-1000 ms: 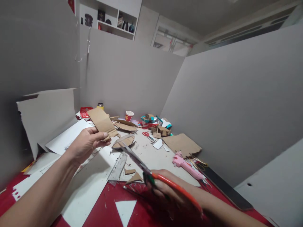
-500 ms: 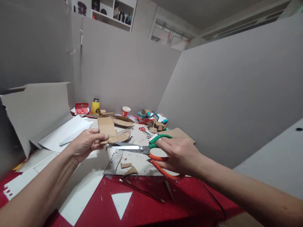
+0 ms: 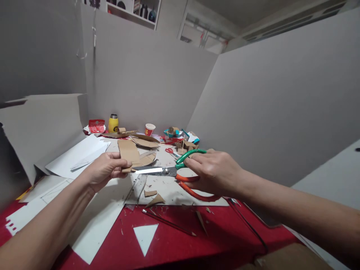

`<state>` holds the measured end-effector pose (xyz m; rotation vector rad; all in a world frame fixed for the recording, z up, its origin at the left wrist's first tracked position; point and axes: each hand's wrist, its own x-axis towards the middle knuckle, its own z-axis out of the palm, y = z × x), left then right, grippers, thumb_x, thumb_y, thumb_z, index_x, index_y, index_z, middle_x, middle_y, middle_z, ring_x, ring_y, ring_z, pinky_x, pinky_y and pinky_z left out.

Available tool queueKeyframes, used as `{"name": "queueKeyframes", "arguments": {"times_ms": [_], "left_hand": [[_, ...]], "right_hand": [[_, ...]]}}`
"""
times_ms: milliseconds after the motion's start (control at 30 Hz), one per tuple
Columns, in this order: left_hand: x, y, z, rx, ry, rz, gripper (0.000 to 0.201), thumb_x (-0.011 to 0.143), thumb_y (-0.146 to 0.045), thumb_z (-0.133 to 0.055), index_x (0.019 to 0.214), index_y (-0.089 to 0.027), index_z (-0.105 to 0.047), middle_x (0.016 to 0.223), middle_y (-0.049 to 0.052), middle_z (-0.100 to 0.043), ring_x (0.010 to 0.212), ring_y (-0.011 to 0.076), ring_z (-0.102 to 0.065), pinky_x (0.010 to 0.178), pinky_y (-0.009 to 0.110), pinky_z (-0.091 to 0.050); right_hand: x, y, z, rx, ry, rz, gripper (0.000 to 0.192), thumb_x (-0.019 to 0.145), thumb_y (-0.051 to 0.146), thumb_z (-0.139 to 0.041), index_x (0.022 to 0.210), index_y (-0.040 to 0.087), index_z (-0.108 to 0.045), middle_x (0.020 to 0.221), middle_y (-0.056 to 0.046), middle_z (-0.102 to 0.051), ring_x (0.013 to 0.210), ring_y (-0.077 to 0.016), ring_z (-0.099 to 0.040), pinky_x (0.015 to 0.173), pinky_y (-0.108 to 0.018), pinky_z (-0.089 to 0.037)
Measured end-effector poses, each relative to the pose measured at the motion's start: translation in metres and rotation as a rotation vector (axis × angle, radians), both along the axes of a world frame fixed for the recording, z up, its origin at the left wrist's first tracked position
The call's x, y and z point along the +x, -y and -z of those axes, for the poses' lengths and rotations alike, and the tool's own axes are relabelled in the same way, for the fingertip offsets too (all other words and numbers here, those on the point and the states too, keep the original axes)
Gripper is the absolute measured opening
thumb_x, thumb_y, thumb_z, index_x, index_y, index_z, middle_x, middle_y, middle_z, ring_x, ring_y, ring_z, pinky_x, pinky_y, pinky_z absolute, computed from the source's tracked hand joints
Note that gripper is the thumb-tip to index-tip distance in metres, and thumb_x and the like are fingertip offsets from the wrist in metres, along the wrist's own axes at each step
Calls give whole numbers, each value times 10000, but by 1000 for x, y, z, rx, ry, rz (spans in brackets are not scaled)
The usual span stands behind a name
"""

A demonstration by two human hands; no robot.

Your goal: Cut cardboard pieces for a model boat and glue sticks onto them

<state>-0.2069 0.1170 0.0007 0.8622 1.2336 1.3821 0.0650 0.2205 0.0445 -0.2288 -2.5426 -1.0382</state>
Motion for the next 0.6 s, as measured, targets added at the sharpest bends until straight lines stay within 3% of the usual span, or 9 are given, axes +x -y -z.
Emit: {"name": "queueKeyframes", "arguments": {"times_ms": [233, 600], "left_hand": [[1, 3, 0, 10, -99, 107, 193, 626, -170, -757, 797, -88, -722, 757, 77, -680, 575, 97, -534, 515, 214, -416], [3, 3, 1, 8, -1, 198, 149, 645, -155, -753, 785, -109, -735, 699, 41, -654, 519, 73, -483, 526, 220, -411]], "right_hand": [[5, -5, -5, 32, 54, -52, 331, 860, 420, -489, 635, 179, -513, 563, -4, -573, 514, -123, -526, 531, -284, -277], [11, -7, -8, -2, 98, -70, 353, 889, 447, -490, 652, 186, -503, 572, 3, -574, 499, -118, -507, 516, -295, -274]]}}
